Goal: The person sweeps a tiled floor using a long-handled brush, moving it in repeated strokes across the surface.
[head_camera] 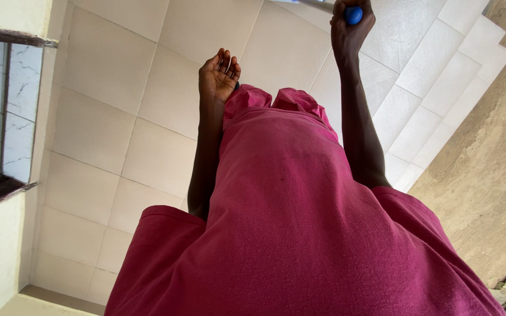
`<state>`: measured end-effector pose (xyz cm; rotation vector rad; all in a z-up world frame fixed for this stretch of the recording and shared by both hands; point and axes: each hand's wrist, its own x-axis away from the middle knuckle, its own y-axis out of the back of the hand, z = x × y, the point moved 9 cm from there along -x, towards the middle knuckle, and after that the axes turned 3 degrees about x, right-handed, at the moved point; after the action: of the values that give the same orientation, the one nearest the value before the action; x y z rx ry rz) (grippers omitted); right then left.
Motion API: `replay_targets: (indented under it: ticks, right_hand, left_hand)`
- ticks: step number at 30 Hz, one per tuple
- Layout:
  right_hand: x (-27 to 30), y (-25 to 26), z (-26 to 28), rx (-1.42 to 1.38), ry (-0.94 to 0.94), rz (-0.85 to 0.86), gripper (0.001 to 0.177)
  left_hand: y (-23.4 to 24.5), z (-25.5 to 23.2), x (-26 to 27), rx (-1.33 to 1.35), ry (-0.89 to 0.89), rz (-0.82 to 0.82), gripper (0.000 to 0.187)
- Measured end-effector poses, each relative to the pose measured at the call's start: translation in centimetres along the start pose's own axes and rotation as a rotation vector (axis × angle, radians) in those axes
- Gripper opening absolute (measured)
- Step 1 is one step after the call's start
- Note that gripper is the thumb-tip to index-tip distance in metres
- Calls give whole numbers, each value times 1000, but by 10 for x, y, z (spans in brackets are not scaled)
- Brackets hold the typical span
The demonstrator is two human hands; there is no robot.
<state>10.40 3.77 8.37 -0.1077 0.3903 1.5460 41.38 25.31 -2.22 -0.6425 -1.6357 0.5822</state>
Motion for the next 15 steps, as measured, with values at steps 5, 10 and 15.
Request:
replay_targets:
  ticks: [5, 10, 15]
  right_hand:
    - [22, -53, 4, 230, 298, -69, 12]
    - [78, -78, 23, 323, 80, 46, 17]
    - [137, -76, 90, 299, -241, 186, 12]
  left_hand:
    - [-3, -62, -12, -10, 1, 28, 27]
    - [-11, -92, -24, -19, 10, 66, 27]
    - [-8, -104, -29, -31, 35, 51, 28]
